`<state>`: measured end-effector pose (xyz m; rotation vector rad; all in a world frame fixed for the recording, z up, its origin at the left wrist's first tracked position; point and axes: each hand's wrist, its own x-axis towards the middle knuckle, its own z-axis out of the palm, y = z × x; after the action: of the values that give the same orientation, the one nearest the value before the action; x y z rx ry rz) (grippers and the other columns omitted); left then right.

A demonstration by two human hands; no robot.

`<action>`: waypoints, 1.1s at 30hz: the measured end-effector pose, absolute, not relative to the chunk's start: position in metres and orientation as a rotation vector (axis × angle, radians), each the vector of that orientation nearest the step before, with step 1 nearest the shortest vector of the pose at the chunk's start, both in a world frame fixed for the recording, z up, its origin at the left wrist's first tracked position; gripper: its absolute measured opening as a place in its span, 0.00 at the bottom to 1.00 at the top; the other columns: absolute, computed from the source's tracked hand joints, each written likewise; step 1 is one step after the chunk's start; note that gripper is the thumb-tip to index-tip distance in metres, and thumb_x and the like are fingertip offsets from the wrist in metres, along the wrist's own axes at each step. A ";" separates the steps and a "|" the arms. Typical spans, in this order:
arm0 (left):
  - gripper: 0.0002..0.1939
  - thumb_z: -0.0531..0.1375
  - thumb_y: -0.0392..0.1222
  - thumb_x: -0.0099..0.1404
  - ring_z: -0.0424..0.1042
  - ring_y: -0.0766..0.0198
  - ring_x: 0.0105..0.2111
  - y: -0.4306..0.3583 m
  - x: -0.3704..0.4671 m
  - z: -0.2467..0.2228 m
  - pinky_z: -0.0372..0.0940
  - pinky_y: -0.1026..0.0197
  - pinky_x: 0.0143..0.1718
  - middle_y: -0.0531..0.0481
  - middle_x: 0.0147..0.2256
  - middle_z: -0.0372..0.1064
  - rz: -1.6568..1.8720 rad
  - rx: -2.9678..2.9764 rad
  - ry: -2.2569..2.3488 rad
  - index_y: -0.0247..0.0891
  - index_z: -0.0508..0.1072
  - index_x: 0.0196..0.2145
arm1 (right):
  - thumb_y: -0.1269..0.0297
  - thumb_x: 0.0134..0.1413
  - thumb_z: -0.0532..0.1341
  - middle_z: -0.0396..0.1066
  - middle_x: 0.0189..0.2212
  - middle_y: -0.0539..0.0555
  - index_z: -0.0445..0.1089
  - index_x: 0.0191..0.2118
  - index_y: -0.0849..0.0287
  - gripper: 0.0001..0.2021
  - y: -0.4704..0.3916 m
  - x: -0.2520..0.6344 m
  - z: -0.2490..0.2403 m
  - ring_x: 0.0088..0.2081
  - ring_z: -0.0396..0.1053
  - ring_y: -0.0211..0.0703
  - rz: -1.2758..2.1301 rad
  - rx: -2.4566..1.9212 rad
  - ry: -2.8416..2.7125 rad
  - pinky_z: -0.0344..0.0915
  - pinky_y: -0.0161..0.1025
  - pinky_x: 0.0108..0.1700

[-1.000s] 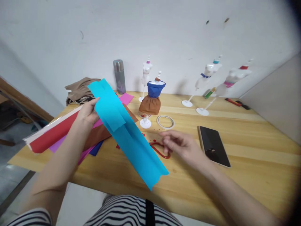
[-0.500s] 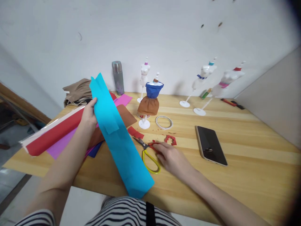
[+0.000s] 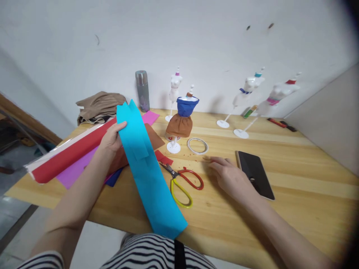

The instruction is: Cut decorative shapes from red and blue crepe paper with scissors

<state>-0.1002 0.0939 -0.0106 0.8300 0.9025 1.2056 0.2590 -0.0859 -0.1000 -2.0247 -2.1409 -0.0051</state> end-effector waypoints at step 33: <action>0.39 0.67 0.30 0.61 0.78 0.41 0.58 0.096 -0.101 -0.042 0.72 0.40 0.63 0.36 0.54 0.81 1.117 0.870 0.763 0.35 0.67 0.69 | 0.61 0.56 0.64 0.81 0.37 0.58 0.77 0.53 0.57 0.19 -0.090 0.236 -0.056 0.33 0.78 0.49 0.866 -1.594 -1.988 0.73 0.41 0.34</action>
<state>-0.1010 0.0959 -0.0421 0.8696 0.7629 1.1167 0.2356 -0.0903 -0.0556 -1.5937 -1.9877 0.8658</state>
